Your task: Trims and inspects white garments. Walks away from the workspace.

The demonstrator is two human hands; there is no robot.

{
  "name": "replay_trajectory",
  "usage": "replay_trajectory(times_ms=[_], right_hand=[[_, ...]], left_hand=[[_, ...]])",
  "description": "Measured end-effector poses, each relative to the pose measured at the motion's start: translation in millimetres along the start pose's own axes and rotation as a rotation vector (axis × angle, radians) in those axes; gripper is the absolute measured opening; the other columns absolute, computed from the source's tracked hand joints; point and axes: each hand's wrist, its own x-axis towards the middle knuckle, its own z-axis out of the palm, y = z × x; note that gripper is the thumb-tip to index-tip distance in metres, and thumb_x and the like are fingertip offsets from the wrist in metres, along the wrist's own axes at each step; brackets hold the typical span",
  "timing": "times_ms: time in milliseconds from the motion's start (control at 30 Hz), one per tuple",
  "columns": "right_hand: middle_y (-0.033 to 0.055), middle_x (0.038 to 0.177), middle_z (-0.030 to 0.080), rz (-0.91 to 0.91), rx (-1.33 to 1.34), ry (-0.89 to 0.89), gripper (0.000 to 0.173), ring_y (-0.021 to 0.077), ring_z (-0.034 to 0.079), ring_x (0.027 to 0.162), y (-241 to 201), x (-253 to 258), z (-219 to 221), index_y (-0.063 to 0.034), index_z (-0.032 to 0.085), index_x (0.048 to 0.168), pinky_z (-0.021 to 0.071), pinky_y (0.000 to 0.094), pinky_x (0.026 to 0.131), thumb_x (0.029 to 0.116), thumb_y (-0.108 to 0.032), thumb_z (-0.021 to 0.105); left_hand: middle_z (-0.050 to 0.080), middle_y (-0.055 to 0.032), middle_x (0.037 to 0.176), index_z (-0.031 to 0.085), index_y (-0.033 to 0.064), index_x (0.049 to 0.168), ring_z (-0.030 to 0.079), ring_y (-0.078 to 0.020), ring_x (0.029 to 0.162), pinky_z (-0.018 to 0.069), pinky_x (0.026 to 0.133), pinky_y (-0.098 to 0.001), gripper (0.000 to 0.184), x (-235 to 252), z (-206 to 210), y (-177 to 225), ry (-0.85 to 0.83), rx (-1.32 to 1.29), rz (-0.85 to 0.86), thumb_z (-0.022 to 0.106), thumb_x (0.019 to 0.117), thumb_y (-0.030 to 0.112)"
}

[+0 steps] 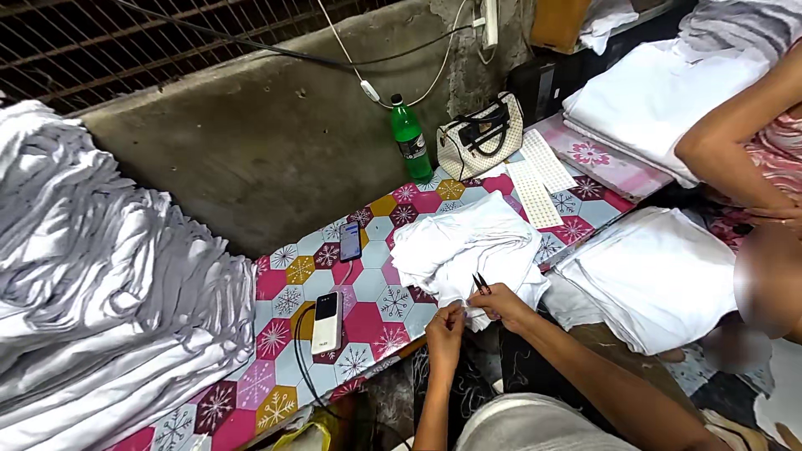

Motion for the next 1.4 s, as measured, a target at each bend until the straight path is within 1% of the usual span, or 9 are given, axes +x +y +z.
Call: replay_trajectory(times_ms=[133, 267, 433, 567, 767, 900, 1000, 1167, 1400], right_hand=[[-0.0068, 0.055, 0.049, -0.039, -0.023, 0.024, 0.009, 0.0002, 0.035, 0.042, 1.6, -1.3, 6.9, -0.0029, 0.068, 0.085, 0.0303, 0.0185, 0.042, 0.0931, -0.005, 0.07], [-0.0073, 0.055, 0.048, -0.034, -0.032, 0.026, 0.008, 0.0003, 0.035, 0.043, 2.1, -0.6, 1.1, -0.003, 0.068, 0.087, 0.0304, 0.0187, 0.042, 0.0938, -0.006, 0.069], [-0.0067, 0.056, 0.049, -0.016, -0.038, 0.009, 0.007, 0.0003, 0.035, 0.043, 2.5, -2.4, 1.8, -0.0023, 0.069, 0.089, 0.0305, 0.0184, 0.043, 0.0944, -0.007, 0.069], [-0.0067, 0.057, 0.049, -0.023, -0.058, 0.005, 0.006, 0.0004, 0.035, 0.043, 0.9, 0.4, 1.3, -0.0018, 0.069, 0.092, 0.0307, 0.0184, 0.043, 0.0953, -0.007, 0.069], [-0.0069, 0.057, 0.049, -0.019, -0.099, -0.015, 0.006, 0.0003, 0.035, 0.043, -0.4, 1.0, -4.9, -0.0023, 0.07, 0.092, 0.0313, 0.0184, 0.043, 0.0946, -0.007, 0.07], [-0.0057, 0.069, 0.051, -0.054, -0.219, -0.073, 0.03, 0.0011, 0.037, 0.048, -8.0, -4.4, -7.1, -0.0037, 0.066, 0.106, 0.0328, 0.0188, 0.047, 0.1092, -0.028, 0.05], [-0.0054, 0.07, 0.052, -0.09, -0.416, -0.087, 0.055, 0.0037, 0.04, 0.053, -13.7, -20.3, -18.0, -0.0038, 0.068, 0.111, 0.0358, 0.0227, 0.052, 0.1137, -0.038, 0.024], [0.0075, 0.08, 0.06, -0.047, -0.786, -0.198, 0.05, 0.0188, 0.054, 0.073, -6.5, -37.4, -27.7, -0.0012, 0.072, 0.112, 0.0467, 0.0424, 0.076, 0.1131, -0.032, 0.032], [0.0159, 0.089, 0.065, -0.069, -0.893, -0.214, 0.048, 0.0297, 0.061, 0.086, 3.6, -15.6, -11.0, 0.0005, 0.071, 0.109, 0.0472, 0.0533, 0.086, 0.1124, -0.026, 0.032]], left_hand=[[0.075, -0.0214, 0.096, 0.075, -0.0089, 0.103, 0.076, -0.026, 0.085, 0.0617, 0.084, -0.041, 0.015, 3.9, 10.9, 1.2, 0.098, 0.12, 0.148, 0.07, 0.0907, 0.0], [0.075, -0.015, 0.085, 0.074, -0.0068, 0.099, 0.074, -0.0194, 0.072, 0.0638, 0.075, -0.0367, 0.013, 3.2, 5.3, -5.4, 0.031, 0.069, 0.035, 0.067, 0.0951, 0.003], [0.075, -0.0169, 0.096, 0.063, -0.0103, 0.123, 0.075, -0.0191, 0.078, 0.0631, 0.078, -0.0372, 0.035, 7.0, 8.4, -4.8, -0.061, -0.116, -0.107, 0.072, 0.0918, 0.002], [0.072, -0.0075, 0.072, 0.072, -0.008, 0.098, 0.068, -0.0094, 0.059, 0.0604, 0.063, -0.027, 0.011, 10.5, 10.4, -9.0, -0.078, -0.186, -0.158, 0.065, 0.0965, 0.001], [0.074, -0.016, 0.1, 0.063, -0.0098, 0.126, 0.073, -0.0176, 0.083, 0.0612, 0.082, -0.0361, 0.034, 9.7, 6.3, -4.9, -0.208, -0.187, -0.17, 0.068, 0.0943, 0.003], [0.07, -0.0062, 0.07, 0.069, -0.008, 0.096, 0.067, -0.0092, 0.058, 0.0598, 0.062, -0.0269, 0.012, 14.3, 12.2, -4.9, -0.111, -0.241, -0.184, 0.065, 0.0975, 0.003], [0.07, -0.0066, 0.07, 0.07, -0.0086, 0.098, 0.067, -0.0098, 0.056, 0.0597, 0.059, -0.0262, 0.012, 7.2, 6.2, -6.9, -0.105, -0.282, -0.234, 0.063, 0.0978, 0.001], [0.07, -0.0072, 0.07, 0.069, -0.0092, 0.097, 0.067, -0.0108, 0.055, 0.0598, 0.057, -0.0264, 0.012, -5.0, 4.7, -7.1, -0.061, -0.398, -0.28, 0.062, 0.0976, 0.0], [0.07, -0.007, 0.069, 0.07, -0.0081, 0.094, 0.067, -0.0106, 0.055, 0.0596, 0.057, -0.0259, 0.01, -7.1, 6.1, -8.8, -0.046, -0.43, -0.256, 0.061, 0.0963, -0.003]])
